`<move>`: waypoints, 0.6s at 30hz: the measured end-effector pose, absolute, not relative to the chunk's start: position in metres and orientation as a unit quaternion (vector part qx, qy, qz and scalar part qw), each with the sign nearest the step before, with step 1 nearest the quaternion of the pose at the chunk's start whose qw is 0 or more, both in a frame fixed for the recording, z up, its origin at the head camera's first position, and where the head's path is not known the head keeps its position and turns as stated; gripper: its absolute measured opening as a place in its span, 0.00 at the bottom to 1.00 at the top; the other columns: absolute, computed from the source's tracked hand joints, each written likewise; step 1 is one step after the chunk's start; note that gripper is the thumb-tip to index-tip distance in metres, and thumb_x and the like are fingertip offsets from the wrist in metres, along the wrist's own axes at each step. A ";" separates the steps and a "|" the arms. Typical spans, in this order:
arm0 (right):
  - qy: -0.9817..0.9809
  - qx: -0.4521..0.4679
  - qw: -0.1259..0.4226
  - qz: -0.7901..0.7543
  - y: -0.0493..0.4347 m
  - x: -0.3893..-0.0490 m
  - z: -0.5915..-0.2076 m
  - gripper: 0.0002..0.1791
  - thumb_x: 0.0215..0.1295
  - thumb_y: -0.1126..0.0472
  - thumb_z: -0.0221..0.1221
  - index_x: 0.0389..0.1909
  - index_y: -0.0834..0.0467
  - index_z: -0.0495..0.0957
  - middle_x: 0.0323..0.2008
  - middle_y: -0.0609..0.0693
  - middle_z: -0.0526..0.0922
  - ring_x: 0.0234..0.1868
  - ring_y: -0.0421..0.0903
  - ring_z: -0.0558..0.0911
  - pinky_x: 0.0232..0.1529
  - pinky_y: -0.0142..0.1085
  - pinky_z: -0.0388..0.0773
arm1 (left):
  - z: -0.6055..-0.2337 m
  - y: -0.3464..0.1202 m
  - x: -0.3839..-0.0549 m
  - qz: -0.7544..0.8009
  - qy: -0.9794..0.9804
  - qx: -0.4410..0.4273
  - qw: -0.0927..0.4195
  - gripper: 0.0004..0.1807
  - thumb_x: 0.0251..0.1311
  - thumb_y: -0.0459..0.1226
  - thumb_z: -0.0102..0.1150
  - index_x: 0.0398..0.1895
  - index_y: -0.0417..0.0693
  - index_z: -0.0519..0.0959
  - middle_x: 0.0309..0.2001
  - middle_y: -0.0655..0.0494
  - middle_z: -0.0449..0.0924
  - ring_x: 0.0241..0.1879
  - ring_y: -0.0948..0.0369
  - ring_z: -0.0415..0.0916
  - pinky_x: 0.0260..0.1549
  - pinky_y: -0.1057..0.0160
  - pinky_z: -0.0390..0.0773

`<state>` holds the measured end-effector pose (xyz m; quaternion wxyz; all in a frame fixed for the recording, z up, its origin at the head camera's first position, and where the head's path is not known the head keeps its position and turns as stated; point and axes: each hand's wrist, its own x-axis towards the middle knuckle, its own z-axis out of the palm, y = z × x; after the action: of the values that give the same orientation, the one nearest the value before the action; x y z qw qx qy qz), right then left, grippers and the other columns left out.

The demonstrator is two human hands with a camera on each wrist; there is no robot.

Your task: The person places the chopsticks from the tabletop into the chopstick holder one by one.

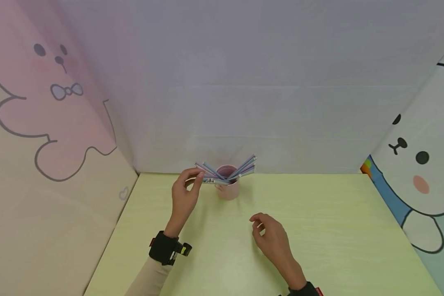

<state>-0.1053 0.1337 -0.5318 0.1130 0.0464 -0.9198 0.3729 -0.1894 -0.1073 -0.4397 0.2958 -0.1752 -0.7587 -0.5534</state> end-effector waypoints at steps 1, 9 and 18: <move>-0.920 0.047 0.115 0.372 0.134 -0.105 -0.532 0.12 0.59 0.67 0.61 0.37 0.45 0.82 0.29 0.39 0.82 0.27 0.36 0.79 0.20 0.32 0.77 | -0.443 -0.109 -0.190 -0.551 -0.756 -0.177 0.304 0.08 0.60 0.22 0.61 0.43 0.28 0.80 0.41 0.37 0.82 0.44 0.47 0.79 0.42 0.53 0.81; -0.924 0.048 0.154 0.345 0.144 -0.106 -0.530 0.11 0.58 0.68 0.62 0.37 0.48 0.83 0.28 0.41 0.82 0.26 0.38 0.81 0.21 0.33 0.80 | -0.477 -0.124 -0.179 -0.523 -0.763 -0.150 0.348 0.18 0.61 0.27 0.62 0.54 0.32 0.75 0.52 0.40 0.76 0.51 0.46 0.73 0.47 0.38 0.74; -0.940 0.056 0.200 0.269 0.154 -0.107 -0.535 0.09 0.56 0.68 0.62 0.36 0.51 0.82 0.28 0.42 0.80 0.26 0.40 0.80 0.14 0.31 0.73 | -0.511 -0.136 -0.159 -0.421 -0.857 -0.142 0.263 0.14 0.62 0.32 0.63 0.51 0.43 0.78 0.50 0.48 0.79 0.50 0.48 0.74 0.46 0.44 0.76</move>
<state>-0.1075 0.1540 -0.5348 0.2004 0.0556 -0.9405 0.2687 -0.1588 -0.1360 -0.5105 0.2631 -0.1418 -0.8565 -0.4208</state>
